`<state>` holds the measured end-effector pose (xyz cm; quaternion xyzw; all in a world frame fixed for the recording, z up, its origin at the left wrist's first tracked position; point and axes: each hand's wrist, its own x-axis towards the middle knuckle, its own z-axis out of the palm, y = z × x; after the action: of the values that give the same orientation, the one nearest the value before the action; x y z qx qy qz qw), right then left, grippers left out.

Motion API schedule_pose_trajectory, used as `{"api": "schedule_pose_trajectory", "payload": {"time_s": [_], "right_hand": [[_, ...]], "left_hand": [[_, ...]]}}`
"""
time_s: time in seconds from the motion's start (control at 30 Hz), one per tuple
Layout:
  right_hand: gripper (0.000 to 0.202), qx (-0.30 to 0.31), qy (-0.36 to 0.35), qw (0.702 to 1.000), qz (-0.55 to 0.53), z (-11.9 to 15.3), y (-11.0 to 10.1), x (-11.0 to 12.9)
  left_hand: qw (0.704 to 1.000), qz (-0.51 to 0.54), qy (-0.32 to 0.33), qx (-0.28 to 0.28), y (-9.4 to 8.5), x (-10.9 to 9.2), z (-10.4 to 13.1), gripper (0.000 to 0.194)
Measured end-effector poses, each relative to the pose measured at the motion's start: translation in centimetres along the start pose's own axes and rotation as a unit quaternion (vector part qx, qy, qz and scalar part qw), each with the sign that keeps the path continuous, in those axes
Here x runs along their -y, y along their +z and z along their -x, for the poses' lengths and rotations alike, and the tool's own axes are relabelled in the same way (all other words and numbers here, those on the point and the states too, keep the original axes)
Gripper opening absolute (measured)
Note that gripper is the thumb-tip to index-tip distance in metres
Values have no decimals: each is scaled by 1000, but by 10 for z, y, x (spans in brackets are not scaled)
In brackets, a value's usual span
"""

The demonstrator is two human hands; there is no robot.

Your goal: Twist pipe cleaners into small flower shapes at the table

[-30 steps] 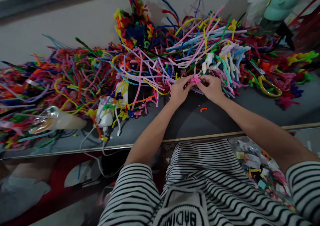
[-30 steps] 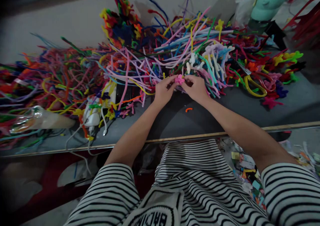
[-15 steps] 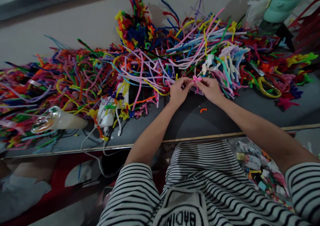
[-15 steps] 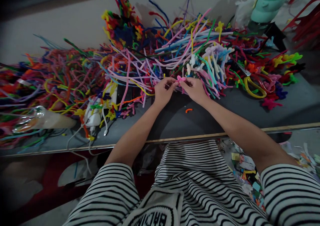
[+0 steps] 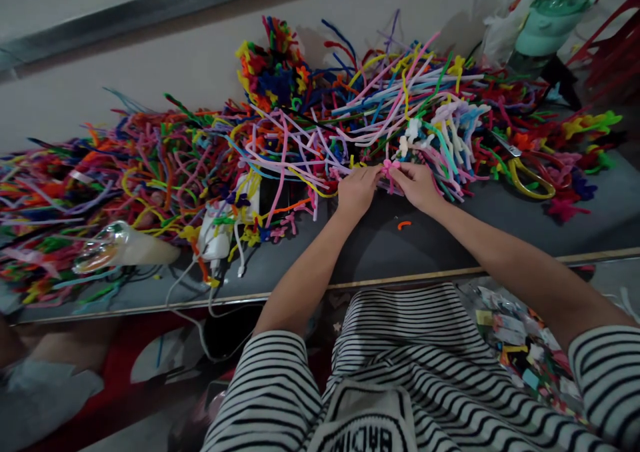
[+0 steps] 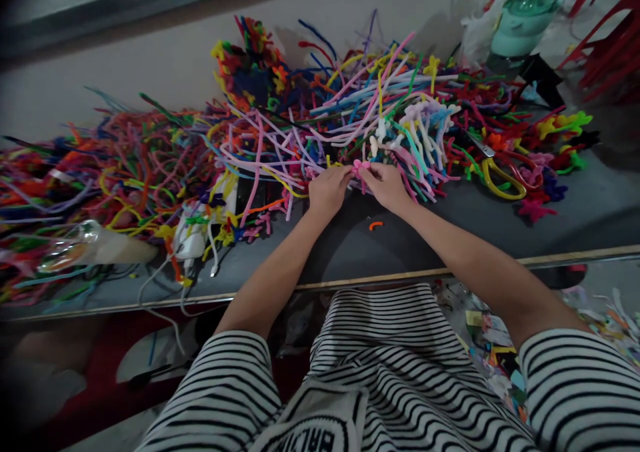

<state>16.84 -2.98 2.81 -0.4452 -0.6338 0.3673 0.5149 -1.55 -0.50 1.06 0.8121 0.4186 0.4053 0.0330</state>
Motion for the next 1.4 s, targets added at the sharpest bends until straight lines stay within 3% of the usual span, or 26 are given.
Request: {"api": "schedule_pose_trajectory", "payload": {"time_s": [0.23, 0.5, 0.7, 0.83, 0.97, 1.23, 1.4], "right_hand": [[66, -2, -31, 997, 67, 2, -2, 1], [66, 6, -33, 999, 32, 1, 2, -5], [62, 2, 3, 999, -43, 2, 3, 1], [70, 21, 4, 998, -67, 2, 2, 1], [77, 114, 35, 989, -84, 0, 1, -2], [65, 139, 17, 988, -70, -3, -3, -3], [62, 110, 2, 993, -43, -1, -5, -4]], "left_hand": [[999, -39, 35, -4, 4, 5, 2, 35], [996, -10, 87, 9, -5, 3, -1, 43], [992, 125, -28, -17, -2, -9, 0, 46], [943, 302, -138, -1, 4, -15, 1, 55], [893, 409, -185, 13, 10, -14, -2, 53], [874, 406, -265, -38, 11, -1, -7, 37], [867, 435, -244, 22, 8, -3, -8, 40]]}}
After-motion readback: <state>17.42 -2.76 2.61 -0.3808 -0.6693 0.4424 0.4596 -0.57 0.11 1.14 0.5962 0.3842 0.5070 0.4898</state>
